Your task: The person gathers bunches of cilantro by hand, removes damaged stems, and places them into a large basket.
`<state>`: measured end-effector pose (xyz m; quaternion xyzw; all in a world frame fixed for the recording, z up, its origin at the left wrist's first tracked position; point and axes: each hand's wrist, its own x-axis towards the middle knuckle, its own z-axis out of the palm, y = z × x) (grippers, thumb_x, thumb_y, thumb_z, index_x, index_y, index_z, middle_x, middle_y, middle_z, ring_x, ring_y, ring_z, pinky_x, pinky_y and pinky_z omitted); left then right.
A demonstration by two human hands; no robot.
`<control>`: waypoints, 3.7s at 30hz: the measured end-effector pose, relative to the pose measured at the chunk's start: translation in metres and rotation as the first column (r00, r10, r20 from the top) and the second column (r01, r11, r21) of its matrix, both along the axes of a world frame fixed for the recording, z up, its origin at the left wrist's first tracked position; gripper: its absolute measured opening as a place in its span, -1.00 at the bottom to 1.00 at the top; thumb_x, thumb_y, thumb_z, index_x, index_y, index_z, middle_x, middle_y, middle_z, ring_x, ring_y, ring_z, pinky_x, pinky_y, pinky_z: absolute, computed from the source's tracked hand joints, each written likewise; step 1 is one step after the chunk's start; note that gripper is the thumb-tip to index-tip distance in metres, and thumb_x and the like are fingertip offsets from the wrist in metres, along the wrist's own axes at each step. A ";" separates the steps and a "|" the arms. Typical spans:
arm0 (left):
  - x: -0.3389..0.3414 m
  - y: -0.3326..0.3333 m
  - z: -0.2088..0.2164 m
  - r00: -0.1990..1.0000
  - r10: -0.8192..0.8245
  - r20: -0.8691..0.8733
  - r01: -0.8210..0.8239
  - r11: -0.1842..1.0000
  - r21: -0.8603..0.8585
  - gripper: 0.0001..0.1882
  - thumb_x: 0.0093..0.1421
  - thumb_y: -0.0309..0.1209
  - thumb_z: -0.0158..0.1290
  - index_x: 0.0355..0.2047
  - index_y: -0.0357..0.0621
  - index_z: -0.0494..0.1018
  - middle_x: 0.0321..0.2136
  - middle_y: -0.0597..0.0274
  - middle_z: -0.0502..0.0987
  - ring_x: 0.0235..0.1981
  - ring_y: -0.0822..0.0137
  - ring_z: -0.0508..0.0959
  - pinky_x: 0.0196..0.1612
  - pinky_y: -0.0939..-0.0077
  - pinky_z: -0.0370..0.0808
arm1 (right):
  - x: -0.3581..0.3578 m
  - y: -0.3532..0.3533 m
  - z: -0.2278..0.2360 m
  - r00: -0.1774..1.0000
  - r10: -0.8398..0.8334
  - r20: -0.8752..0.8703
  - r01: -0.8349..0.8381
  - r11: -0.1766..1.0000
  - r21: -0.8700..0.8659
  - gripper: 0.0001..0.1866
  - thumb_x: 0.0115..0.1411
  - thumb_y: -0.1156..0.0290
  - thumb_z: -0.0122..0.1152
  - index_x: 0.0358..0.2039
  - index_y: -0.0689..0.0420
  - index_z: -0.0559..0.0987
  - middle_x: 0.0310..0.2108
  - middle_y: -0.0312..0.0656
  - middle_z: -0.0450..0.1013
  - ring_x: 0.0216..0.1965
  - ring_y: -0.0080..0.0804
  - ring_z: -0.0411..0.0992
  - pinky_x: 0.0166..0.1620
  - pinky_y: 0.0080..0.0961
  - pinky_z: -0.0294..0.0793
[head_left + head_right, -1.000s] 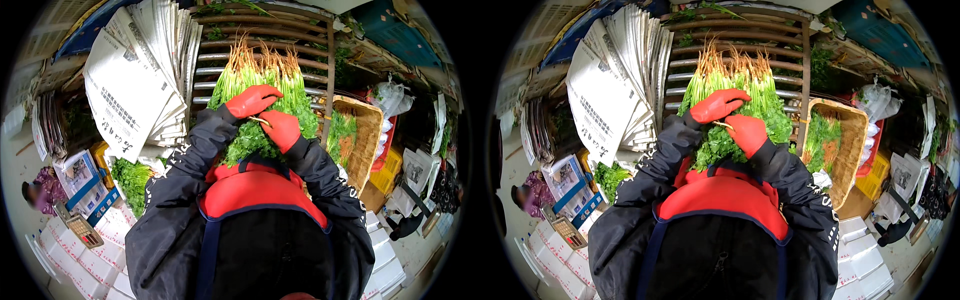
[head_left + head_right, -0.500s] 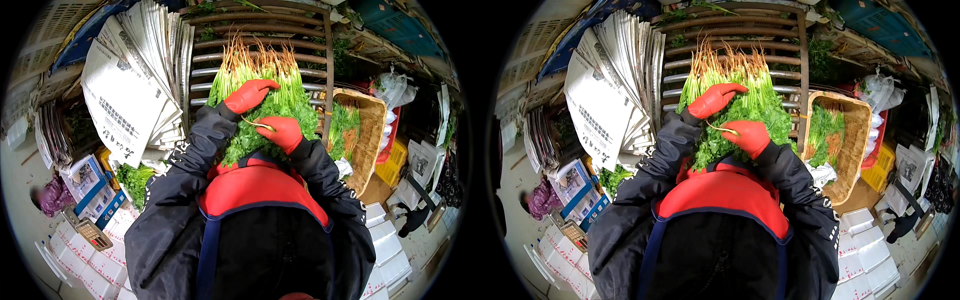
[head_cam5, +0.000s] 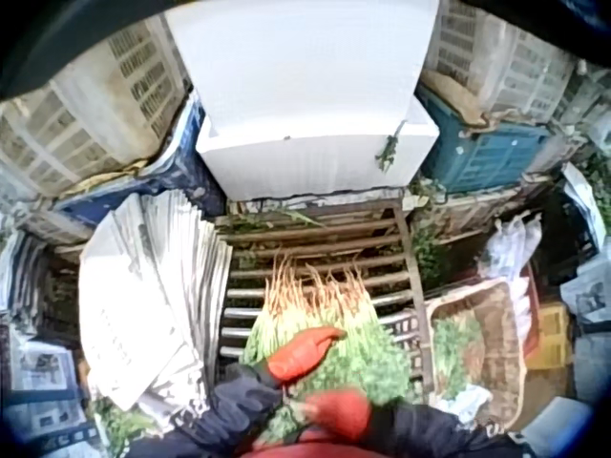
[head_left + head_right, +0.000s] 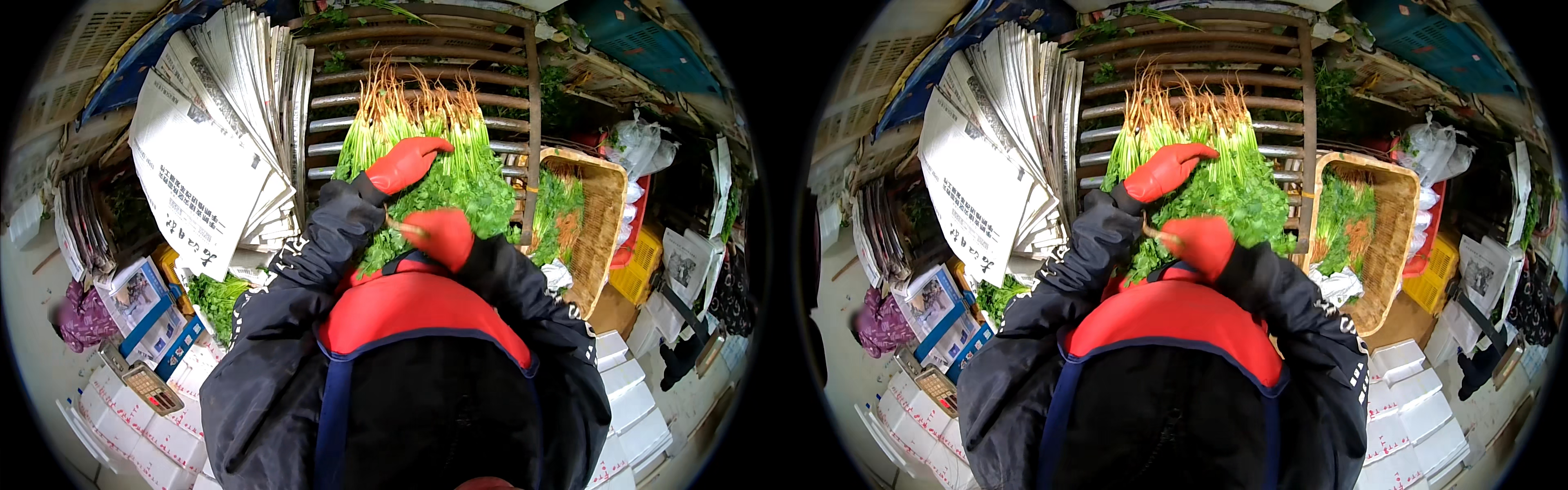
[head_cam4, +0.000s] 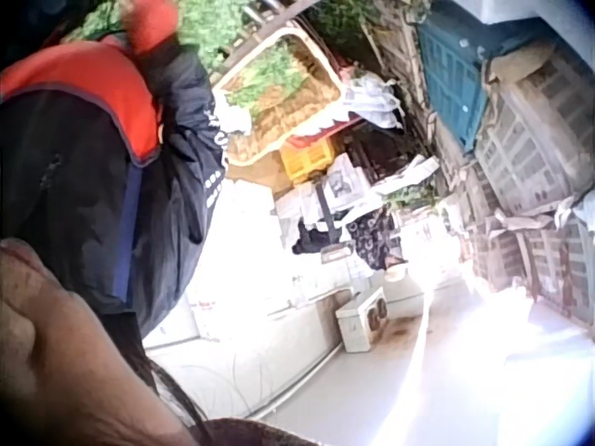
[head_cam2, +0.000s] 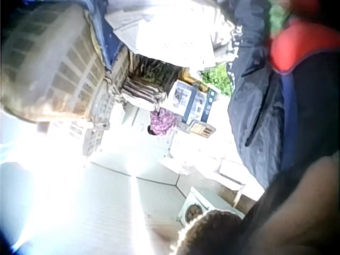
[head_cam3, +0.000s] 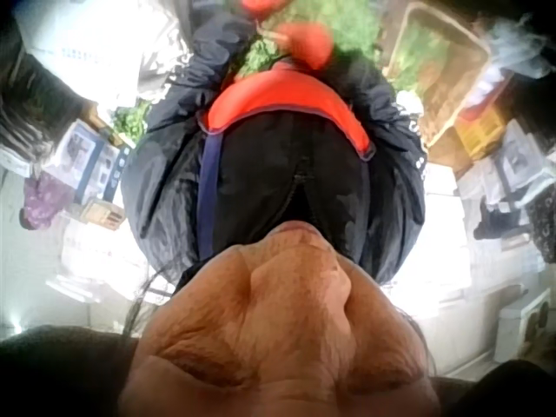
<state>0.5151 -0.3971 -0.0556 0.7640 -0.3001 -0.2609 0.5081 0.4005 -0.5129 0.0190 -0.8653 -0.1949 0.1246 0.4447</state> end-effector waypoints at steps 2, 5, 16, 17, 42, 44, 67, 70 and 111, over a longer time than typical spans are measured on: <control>-0.003 -0.001 0.003 1.000 0.005 0.024 -0.005 1.000 -0.004 -0.73 0.15 -0.53 -0.10 -0.14 -0.12 0.43 -0.23 0.05 0.51 -0.16 0.05 0.49 -0.09 0.36 0.40 | -0.007 -0.014 0.035 0.979 0.132 -0.154 -0.096 0.971 0.220 -0.84 -0.04 0.32 0.20 -0.40 0.02 0.55 -0.53 -0.18 0.48 -0.52 -0.17 0.45 -0.48 -0.30 0.41; -0.013 -0.007 0.016 0.988 0.060 0.142 -0.056 0.998 -0.030 -0.78 0.11 -0.49 -0.07 -0.21 -0.16 0.44 -0.27 0.00 0.50 -0.22 -0.04 0.47 -0.15 0.28 0.42 | 0.014 -0.081 0.056 0.893 -0.250 -0.375 0.335 0.925 0.181 -0.74 0.02 0.26 0.21 -0.24 0.01 0.56 -0.47 -0.16 0.51 -0.48 -0.35 0.51 -0.43 -0.43 0.45; -0.021 -0.048 0.032 0.956 0.239 0.173 -0.291 0.854 0.432 -0.60 0.10 -0.12 0.00 -0.33 -0.27 0.41 -0.53 -0.13 0.49 -0.42 -0.12 0.48 -0.37 0.12 0.41 | 0.100 -0.099 -0.061 0.812 -0.580 0.070 0.555 0.729 -0.400 -0.41 -0.02 -0.11 0.15 -0.11 0.07 0.49 -0.26 0.00 0.48 -0.20 0.00 0.42 -0.15 -0.28 0.40; -0.015 -0.050 0.028 0.955 0.248 0.165 -0.297 0.831 0.471 -0.55 0.07 -0.04 0.03 -0.38 -0.28 0.38 -0.54 -0.12 0.49 -0.43 -0.11 0.48 -0.39 0.09 0.40 | 0.101 -0.094 -0.063 0.849 -0.522 0.085 0.506 0.754 -0.420 -0.40 -0.02 -0.06 0.17 -0.06 0.09 0.45 -0.24 0.00 0.48 -0.18 -0.01 0.42 -0.14 -0.28 0.40; -0.016 -0.066 0.017 0.929 0.349 0.123 -0.364 0.802 0.473 -0.41 -0.03 -0.01 0.13 -0.18 -0.26 0.32 -0.56 -0.02 0.50 -0.44 -0.02 0.52 -0.46 0.21 0.43 | 0.117 -0.140 -0.113 0.541 -0.747 -0.386 0.794 0.605 -0.058 -0.62 0.03 0.16 0.28 -0.31 0.25 0.57 -0.52 -0.25 0.47 -0.50 -0.54 0.35 -0.38 -0.53 0.31; -0.021 -0.075 0.022 0.913 0.313 0.262 -0.403 0.799 0.447 -0.25 -0.02 0.00 0.13 0.00 -0.31 0.18 -0.47 -0.02 0.48 -0.52 0.00 0.51 -0.53 0.25 0.43 | 0.119 -0.139 -0.114 0.531 -0.770 -0.354 0.819 0.574 -0.019 -0.62 0.03 0.14 0.27 -0.35 0.24 0.56 -0.59 -0.29 0.43 -0.57 -0.57 0.29 -0.47 -0.56 0.23; -0.038 -0.089 0.008 0.716 0.654 0.243 -0.688 0.604 0.402 -0.33 -0.03 -0.29 0.13 0.10 -0.05 0.15 -0.45 0.02 0.51 -0.43 -0.04 0.50 -0.37 0.19 0.43 | 0.143 -0.139 -0.107 0.845 -0.432 -0.315 0.418 0.901 -0.115 -0.55 -0.06 0.20 0.25 -0.19 0.23 0.53 -0.33 -0.11 0.52 -0.31 -0.35 0.47 -0.22 -0.46 0.40; -0.041 -0.087 0.013 0.682 0.688 0.247 -0.729 0.617 0.296 -0.46 -0.03 -0.29 0.13 -0.01 -0.08 0.28 -0.51 0.10 0.50 -0.45 0.02 0.50 -0.38 0.23 0.43 | 0.133 -0.151 -0.102 0.742 -0.376 -0.556 0.589 0.760 0.273 -0.73 0.01 0.36 0.21 -0.30 0.27 0.56 -0.44 -0.22 0.52 -0.43 -0.57 0.42 -0.33 -0.61 0.37; -0.039 -0.098 0.018 0.466 0.589 -0.661 -0.778 0.628 0.011 -0.86 0.12 -0.48 0.00 -0.35 -0.32 0.43 -0.65 0.23 0.45 -0.76 0.52 0.37 -0.72 0.65 0.30 | 0.111 -0.141 -0.073 0.888 -0.306 -0.343 0.351 0.934 0.074 -0.67 -0.01 0.31 0.27 -0.27 0.26 0.55 -0.41 -0.15 0.52 -0.40 -0.46 0.44 -0.30 -0.50 0.39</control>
